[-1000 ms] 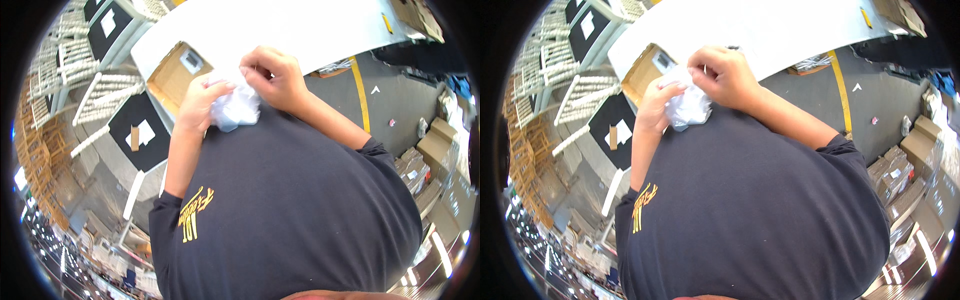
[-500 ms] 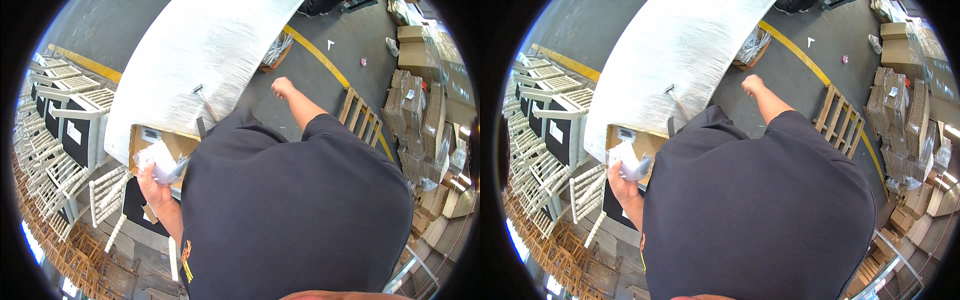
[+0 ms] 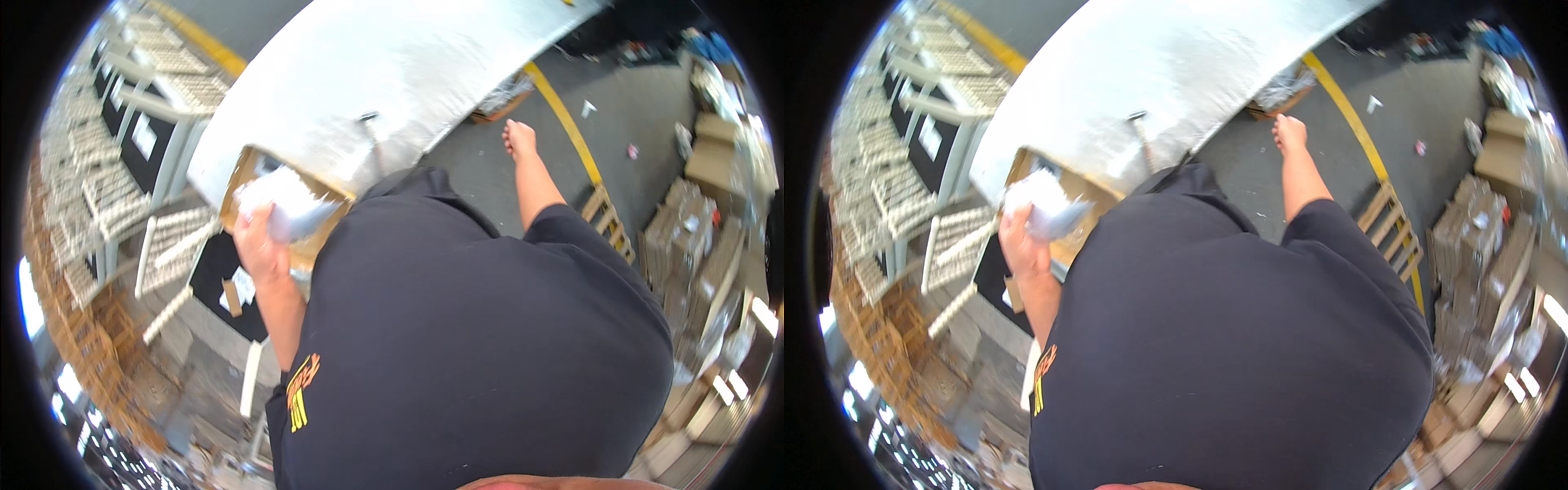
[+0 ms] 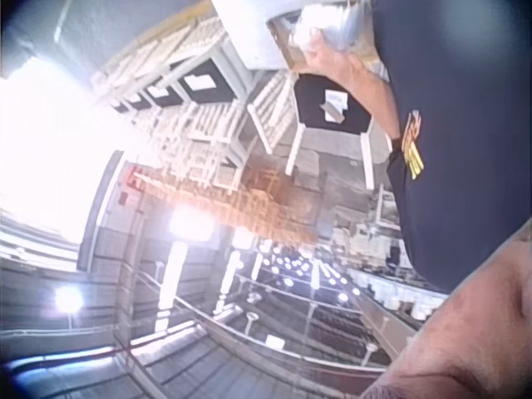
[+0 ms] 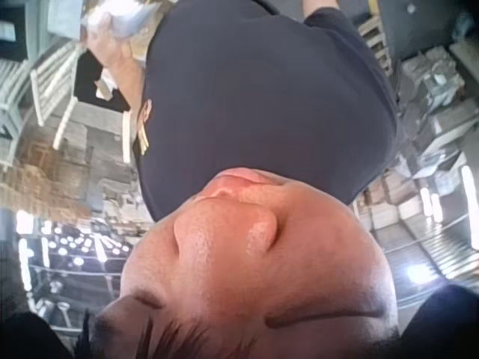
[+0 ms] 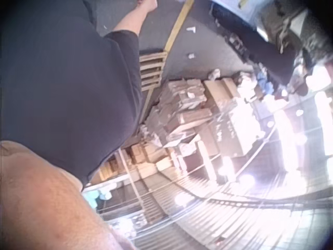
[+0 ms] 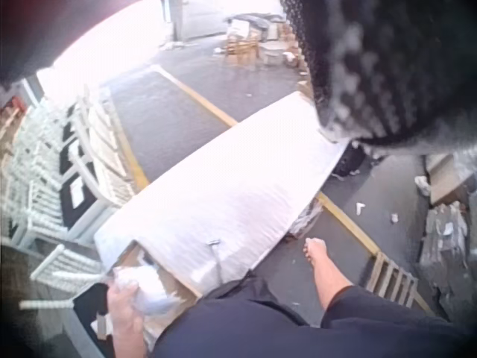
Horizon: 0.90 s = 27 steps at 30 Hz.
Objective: The person sits on the floor and unpacks small black plastic parts from clear plastic bags into a cardboard box. They open each bag, remove the contents, and place the parts into the box while discarding the empty bags.
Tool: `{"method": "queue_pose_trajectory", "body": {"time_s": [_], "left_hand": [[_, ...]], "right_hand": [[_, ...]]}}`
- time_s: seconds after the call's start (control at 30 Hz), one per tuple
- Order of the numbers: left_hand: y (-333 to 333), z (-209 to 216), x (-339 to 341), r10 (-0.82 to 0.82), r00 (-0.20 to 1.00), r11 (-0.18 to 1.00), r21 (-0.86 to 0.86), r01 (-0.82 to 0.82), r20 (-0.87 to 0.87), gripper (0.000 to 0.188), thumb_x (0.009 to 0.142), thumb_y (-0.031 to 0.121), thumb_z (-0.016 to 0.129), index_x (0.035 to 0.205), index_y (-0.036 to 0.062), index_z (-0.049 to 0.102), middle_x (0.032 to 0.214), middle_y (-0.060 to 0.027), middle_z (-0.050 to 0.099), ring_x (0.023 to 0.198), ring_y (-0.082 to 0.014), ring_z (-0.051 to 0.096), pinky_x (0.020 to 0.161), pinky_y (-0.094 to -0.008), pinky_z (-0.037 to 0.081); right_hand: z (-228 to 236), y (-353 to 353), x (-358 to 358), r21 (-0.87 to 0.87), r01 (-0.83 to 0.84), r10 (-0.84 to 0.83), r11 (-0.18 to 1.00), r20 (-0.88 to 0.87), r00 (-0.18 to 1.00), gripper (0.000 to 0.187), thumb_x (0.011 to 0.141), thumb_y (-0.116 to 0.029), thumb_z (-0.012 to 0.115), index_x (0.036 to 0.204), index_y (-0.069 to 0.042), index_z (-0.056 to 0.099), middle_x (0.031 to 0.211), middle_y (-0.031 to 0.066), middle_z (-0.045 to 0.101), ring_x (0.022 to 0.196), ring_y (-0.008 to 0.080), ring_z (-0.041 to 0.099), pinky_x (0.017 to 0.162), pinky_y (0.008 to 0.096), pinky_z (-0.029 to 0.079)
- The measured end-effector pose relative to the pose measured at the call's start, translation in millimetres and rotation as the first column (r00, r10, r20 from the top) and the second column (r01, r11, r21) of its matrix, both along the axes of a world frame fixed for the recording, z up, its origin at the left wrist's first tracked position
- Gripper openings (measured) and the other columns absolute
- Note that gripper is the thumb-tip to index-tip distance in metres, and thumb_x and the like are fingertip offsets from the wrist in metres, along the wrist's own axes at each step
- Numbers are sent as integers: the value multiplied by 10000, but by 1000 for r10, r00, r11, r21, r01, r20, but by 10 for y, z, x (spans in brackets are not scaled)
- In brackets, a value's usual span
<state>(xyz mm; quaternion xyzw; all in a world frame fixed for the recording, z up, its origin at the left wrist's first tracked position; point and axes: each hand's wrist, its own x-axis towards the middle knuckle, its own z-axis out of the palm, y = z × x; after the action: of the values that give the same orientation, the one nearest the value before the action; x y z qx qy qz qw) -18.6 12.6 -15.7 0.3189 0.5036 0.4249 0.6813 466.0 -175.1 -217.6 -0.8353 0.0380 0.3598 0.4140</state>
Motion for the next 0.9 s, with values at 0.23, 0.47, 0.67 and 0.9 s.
{"method": "queue_pose_trajectory", "body": {"time_s": [0.23,0.47,0.67,0.9], "left_hand": [[8,-899,-138,61,938,974,226,19,-342,190,927,89,696,1084,-17,708,961,-38,715,852,-111,646,768,-276,510],[-228,-1705,-409,107,856,990,136,-43,-506,179,929,85,681,1069,-22,711,953,-43,731,849,-126,658,762,-312,523],[-361,-2163,-443,78,967,992,-82,-101,-243,205,887,55,678,1075,-16,715,962,-52,739,845,-142,673,767,-318,529],[-233,-2196,-227,-149,909,988,-91,123,-389,294,873,145,703,1143,29,710,960,-94,747,832,-202,691,783,-351,538]], "right_hand": [[67,299,-1052,-82,-665,639,743,-209,740,313,987,-334,611,816,-73,631,686,28,619,441,108,504,377,284,387],[282,656,-1316,-97,-817,794,568,-194,575,274,956,-311,633,951,-45,698,780,47,680,542,137,578,441,319,471],[553,834,-1128,-167,-731,715,662,-153,682,197,952,-235,598,937,-54,673,758,32,658,484,111,535,405,279,436],[604,790,-1020,-192,-667,649,719,-156,745,183,950,-232,597,950,-63,667,774,33,655,504,118,550,430,289,450]]}}
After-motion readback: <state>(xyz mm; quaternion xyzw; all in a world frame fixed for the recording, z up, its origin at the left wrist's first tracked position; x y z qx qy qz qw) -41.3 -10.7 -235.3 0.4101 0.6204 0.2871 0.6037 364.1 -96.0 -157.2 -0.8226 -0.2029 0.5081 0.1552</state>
